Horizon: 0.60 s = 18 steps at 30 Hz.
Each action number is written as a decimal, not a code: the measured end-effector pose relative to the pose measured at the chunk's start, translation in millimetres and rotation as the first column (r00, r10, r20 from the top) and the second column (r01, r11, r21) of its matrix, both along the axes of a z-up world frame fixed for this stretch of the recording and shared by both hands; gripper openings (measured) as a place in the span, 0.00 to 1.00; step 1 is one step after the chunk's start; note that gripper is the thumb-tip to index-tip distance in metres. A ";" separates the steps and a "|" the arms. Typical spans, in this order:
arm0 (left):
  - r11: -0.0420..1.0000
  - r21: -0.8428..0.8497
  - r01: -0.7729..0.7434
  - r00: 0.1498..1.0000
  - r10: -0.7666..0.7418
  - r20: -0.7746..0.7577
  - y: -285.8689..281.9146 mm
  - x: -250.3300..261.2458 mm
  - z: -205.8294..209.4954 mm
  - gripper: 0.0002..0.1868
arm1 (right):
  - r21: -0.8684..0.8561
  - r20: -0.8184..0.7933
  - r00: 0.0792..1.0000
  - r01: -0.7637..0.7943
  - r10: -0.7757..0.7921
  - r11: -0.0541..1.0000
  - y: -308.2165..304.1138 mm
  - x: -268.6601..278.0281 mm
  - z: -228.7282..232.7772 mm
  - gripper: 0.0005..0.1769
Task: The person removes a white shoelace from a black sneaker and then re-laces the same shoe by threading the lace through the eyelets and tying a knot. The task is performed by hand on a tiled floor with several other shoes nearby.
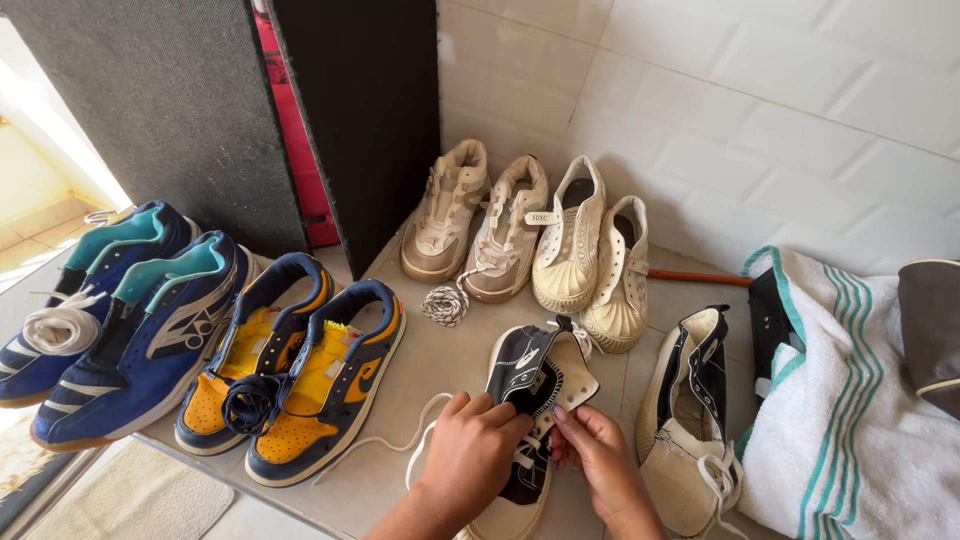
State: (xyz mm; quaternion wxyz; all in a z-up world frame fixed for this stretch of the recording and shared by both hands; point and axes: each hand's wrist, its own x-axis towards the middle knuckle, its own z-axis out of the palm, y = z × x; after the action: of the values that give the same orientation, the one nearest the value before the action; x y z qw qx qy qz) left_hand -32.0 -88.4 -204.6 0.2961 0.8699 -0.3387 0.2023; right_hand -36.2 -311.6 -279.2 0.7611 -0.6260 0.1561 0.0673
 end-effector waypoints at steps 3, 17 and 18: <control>0.999 -0.036 -0.039 0.999 0.038 -0.014 -3.1 -1.1 -1.5 0.09 | -0.011 0.010 1.000 0.018 -0.018 1.000 6.6 -1.2 0.2 0.15; 0.986 -0.166 -0.035 0.997 0.023 -0.074 -18.4 -8.8 -23.6 0.11 | -0.670 0.578 0.786 0.306 0.217 0.676 43.3 -27.5 2.6 0.05; 0.986 -0.164 -0.031 0.996 0.016 -0.091 -16.3 -11.1 -23.7 0.11 | -0.690 0.593 0.768 0.329 0.242 0.645 45.4 -29.3 -0.9 0.04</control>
State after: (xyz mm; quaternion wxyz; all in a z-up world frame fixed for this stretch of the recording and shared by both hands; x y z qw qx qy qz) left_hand -43.1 -104.7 -228.3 0.3797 0.8544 -0.2969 0.1940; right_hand -65.5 -266.3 -280.2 0.4315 -0.8653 -0.0828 -0.2413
